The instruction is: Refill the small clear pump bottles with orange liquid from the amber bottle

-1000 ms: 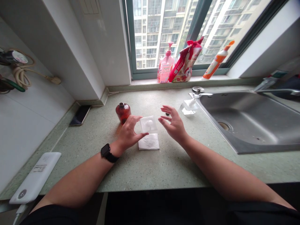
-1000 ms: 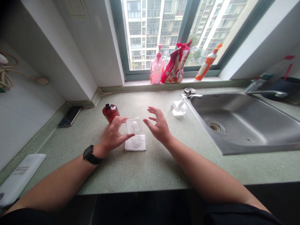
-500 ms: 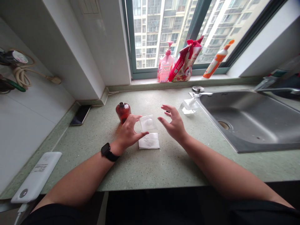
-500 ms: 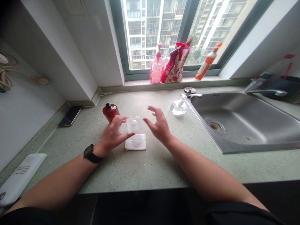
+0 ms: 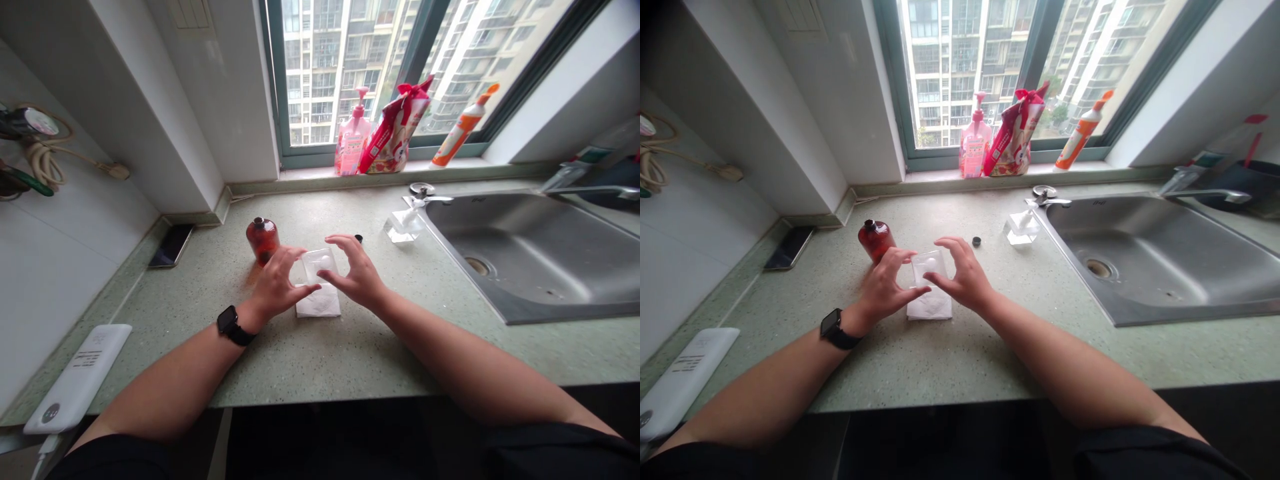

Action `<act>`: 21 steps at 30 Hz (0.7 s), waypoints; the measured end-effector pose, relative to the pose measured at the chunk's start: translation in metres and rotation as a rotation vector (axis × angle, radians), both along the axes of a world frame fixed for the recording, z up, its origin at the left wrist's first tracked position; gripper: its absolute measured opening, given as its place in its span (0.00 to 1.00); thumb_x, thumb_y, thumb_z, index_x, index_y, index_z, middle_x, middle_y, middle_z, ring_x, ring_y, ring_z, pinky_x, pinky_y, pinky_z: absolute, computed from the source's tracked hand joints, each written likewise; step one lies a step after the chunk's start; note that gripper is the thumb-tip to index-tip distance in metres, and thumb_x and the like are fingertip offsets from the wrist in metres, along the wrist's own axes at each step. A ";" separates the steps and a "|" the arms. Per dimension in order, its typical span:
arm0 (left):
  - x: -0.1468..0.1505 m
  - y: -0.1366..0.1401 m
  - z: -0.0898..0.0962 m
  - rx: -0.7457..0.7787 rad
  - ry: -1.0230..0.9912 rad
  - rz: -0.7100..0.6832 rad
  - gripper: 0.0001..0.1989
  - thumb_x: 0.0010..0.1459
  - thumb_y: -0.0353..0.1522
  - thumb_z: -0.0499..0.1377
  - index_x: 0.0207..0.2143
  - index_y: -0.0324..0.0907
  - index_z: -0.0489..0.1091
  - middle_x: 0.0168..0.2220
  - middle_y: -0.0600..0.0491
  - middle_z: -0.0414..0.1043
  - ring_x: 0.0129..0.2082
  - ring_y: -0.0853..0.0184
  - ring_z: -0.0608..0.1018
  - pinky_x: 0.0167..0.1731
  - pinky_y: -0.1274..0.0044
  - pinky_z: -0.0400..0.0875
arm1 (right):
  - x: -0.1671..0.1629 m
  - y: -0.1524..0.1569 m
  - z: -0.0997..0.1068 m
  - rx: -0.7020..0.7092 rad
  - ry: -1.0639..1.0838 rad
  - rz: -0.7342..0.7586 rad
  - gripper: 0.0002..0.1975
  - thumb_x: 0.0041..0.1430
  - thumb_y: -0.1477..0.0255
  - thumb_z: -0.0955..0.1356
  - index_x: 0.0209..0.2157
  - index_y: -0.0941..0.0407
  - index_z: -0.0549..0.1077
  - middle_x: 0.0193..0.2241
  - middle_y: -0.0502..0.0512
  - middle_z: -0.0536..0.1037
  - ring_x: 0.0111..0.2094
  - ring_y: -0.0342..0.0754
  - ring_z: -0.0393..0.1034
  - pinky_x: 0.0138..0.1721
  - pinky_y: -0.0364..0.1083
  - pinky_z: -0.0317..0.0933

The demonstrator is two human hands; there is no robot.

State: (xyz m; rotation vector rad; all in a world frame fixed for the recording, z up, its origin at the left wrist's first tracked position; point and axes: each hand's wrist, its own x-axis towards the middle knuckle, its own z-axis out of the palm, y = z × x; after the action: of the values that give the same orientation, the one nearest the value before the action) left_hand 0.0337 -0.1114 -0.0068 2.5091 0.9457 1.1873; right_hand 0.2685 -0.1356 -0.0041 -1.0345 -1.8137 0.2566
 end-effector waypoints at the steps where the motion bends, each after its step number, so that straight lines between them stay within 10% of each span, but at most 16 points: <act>1: -0.001 0.000 0.000 -0.012 -0.011 0.002 0.34 0.59 0.47 0.74 0.61 0.47 0.65 0.52 0.47 0.73 0.51 0.55 0.82 0.52 0.61 0.81 | 0.004 0.003 -0.001 -0.012 0.021 -0.022 0.26 0.63 0.55 0.76 0.59 0.47 0.70 0.56 0.61 0.76 0.60 0.62 0.72 0.62 0.68 0.70; 7: -0.004 0.003 0.003 -0.029 -0.049 -0.009 0.34 0.59 0.49 0.73 0.60 0.47 0.66 0.51 0.47 0.73 0.50 0.55 0.82 0.50 0.61 0.83 | 0.040 0.018 -0.003 -0.067 0.169 -0.190 0.16 0.66 0.63 0.72 0.54 0.47 0.72 0.53 0.59 0.77 0.58 0.60 0.74 0.56 0.65 0.75; 21: -0.001 0.001 0.002 0.043 0.027 -0.012 0.32 0.61 0.47 0.72 0.61 0.47 0.65 0.51 0.46 0.74 0.52 0.55 0.80 0.53 0.60 0.80 | 0.000 -0.007 -0.001 -0.076 -0.005 0.146 0.22 0.63 0.57 0.76 0.56 0.45 0.76 0.64 0.62 0.71 0.68 0.64 0.66 0.67 0.70 0.63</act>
State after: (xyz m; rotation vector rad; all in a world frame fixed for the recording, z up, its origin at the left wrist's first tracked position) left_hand 0.0323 -0.1099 -0.0051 2.5667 0.9199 1.1850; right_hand 0.2686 -0.1429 -0.0052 -0.9561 -1.8996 0.4147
